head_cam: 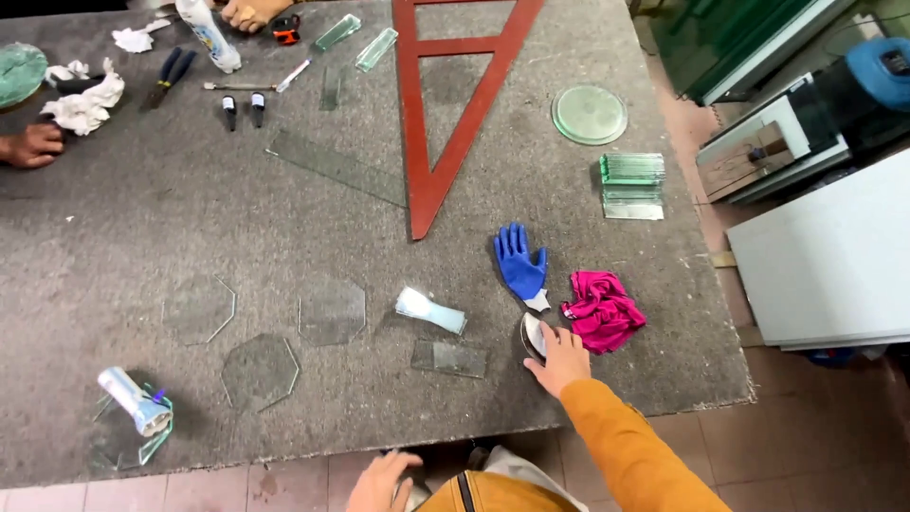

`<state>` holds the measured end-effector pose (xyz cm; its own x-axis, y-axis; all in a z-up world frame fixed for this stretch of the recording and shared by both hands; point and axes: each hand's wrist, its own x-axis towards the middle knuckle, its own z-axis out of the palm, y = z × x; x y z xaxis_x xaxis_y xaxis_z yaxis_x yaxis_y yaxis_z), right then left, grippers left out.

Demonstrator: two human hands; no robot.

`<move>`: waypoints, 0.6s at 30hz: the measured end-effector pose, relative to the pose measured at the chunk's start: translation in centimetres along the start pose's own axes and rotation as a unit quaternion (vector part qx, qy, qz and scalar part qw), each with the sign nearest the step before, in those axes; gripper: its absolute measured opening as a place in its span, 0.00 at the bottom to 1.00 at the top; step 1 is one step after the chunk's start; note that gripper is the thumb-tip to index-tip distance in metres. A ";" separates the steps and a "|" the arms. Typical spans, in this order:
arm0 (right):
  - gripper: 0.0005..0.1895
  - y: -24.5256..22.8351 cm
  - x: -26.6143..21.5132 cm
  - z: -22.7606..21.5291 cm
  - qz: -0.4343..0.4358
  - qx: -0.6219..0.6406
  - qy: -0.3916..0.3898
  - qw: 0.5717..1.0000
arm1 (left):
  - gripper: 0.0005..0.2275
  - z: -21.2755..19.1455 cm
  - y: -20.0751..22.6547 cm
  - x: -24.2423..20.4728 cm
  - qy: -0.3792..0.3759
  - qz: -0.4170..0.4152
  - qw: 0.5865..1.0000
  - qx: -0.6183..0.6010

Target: Smoothing the sharp edges of various cut glass pieces using a handheld abrasive stone.

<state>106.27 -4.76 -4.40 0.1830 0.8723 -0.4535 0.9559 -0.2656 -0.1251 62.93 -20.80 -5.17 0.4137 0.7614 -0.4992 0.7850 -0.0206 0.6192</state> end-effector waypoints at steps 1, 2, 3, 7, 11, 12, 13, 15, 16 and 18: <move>0.49 0.0 -0.2 0.3 0.001 0.000 0.000 1.000 | 0.16 -1.0 1.1 0.6 -0.001 0.001 1.000 0.000; 0.42 -0.1 -0.5 0.6 0.004 0.009 0.028 1.000 | 0.15 -1.9 2.2 1.2 0.006 0.024 0.999 0.020; 0.36 -0.2 -0.5 0.7 0.008 0.019 0.059 0.998 | 0.15 -3.1 3.2 2.0 0.014 0.049 0.998 0.041; 0.37 -0.4 -1.9 0.9 0.021 0.015 0.026 0.999 | 0.21 -6.5 6.2 8.5 0.000 0.038 0.990 0.134; 0.38 0.5 -4.2 1.2 0.013 0.039 -0.015 0.999 | 0.31 -6.6 7.0 14.8 0.062 0.047 0.962 0.260; 0.39 0.8 -4.8 1.1 0.012 0.044 -0.026 0.999 | 0.32 -6.1 6.8 16.4 0.076 0.058 0.950 0.299; 0.39 0.7 -5.6 1.0 0.015 0.045 -0.024 0.999 | 0.32 -6.0 6.9 16.9 0.076 0.061 0.949 0.300; 0.38 1.0 -6.9 0.2 0.027 0.065 -0.044 0.997 | 0.34 -5.8 7.6 18.3 0.050 0.031 0.936 0.348; 0.38 1.2 -7.4 0.6 0.030 0.065 -0.039 0.997 | 0.34 -5.3 7.2 18.0 0.053 0.035 0.935 0.348; 0.40 1.9 -7.8 0.8 0.024 0.081 -0.046 0.995 | 0.33 -4.6 6.9 18.5 0.100 0.034 0.923 0.370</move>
